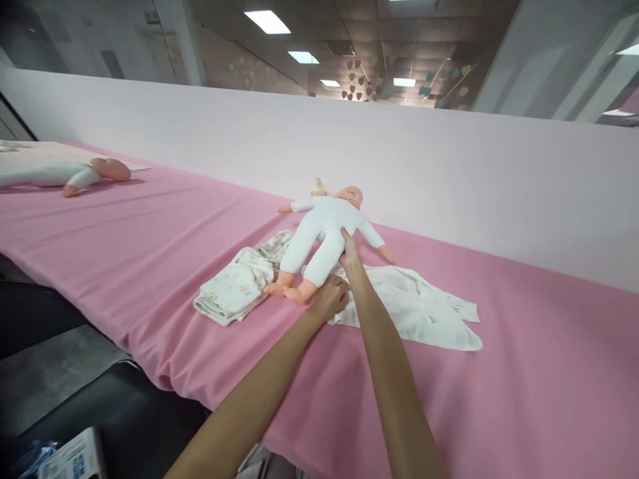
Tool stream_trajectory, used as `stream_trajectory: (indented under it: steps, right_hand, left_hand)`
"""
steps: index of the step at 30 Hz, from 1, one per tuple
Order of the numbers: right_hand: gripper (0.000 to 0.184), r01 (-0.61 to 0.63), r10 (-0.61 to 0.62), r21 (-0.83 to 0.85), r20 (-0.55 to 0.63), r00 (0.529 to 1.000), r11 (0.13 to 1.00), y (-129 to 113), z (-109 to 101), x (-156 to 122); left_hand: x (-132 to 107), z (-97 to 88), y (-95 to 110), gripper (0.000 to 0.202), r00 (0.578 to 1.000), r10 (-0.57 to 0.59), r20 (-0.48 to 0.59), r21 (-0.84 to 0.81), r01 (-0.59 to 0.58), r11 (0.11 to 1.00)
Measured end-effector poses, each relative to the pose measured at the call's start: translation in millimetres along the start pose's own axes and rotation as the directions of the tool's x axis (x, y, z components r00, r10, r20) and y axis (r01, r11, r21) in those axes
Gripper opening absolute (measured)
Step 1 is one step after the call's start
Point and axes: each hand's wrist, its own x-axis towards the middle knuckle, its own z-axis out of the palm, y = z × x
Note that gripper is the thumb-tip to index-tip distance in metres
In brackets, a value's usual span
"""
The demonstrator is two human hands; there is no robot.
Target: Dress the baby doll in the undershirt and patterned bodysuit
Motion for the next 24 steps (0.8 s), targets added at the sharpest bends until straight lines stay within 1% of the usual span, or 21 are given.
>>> stream_trajectory:
  steps: [3,7,10,13,15,17,19,22,24]
  right_hand:
    - [0.026,-0.029,0.028,-0.022,-0.034,0.999,0.999,9.6,-4.0,17.4]
    - [0.024,-0.083,0.078,-0.063,-0.069,0.995,0.995,17.7,-12.4,29.1]
    - [0.023,-0.112,0.103,-0.102,-0.088,0.991,0.988,23.7,-20.8,33.8]
    - [0.025,-0.13,0.113,-0.164,-0.111,0.987,0.978,29.7,-29.7,38.0]
    - [0.028,-0.122,0.103,-0.191,-0.107,0.989,0.974,33.1,-34.3,40.1]
    - [0.032,-0.086,0.067,-0.236,-0.089,0.994,0.968,36.3,-36.7,41.5]
    - [0.037,-0.031,0.006,-0.359,-0.072,0.997,0.933,39.5,-36.5,41.8]
    - [0.037,0.031,-0.088,-0.594,-0.068,0.994,0.804,41.2,-34.3,40.0]
    - [0.034,0.051,-0.137,-0.681,-0.073,0.988,0.73,35.9,-36.7,36.6]
  left_hand:
    - [2.3,-0.9,1.7,0.023,0.999,0.021,0.041,0.081,-0.025,0.996]
    - [3.0,0.2,4.5,0.023,0.996,0.018,0.082,0.205,-0.035,0.978]
    - [2.4,1.8,5.8,0.022,0.995,0.002,0.095,0.215,-0.022,0.976]
    - [1.8,2.9,6.0,0.02,0.997,-0.008,0.078,0.215,-0.009,0.977]
    - [1.6,3.2,5.7,0.02,0.997,-0.013,0.081,0.223,-0.006,0.975]
    - [1.6,3.2,5.2,0.02,0.996,-0.012,0.09,0.23,-0.009,0.973]
    - [1.5,2.9,4.5,0.019,0.996,-0.007,0.089,0.232,-0.014,0.973]
    - [1.7,1.8,3.7,0.02,0.997,0.002,0.082,0.237,-0.021,0.971]
    - [1.8,0.6,3.9,0.021,0.997,-0.001,0.082,0.232,-0.018,0.973]
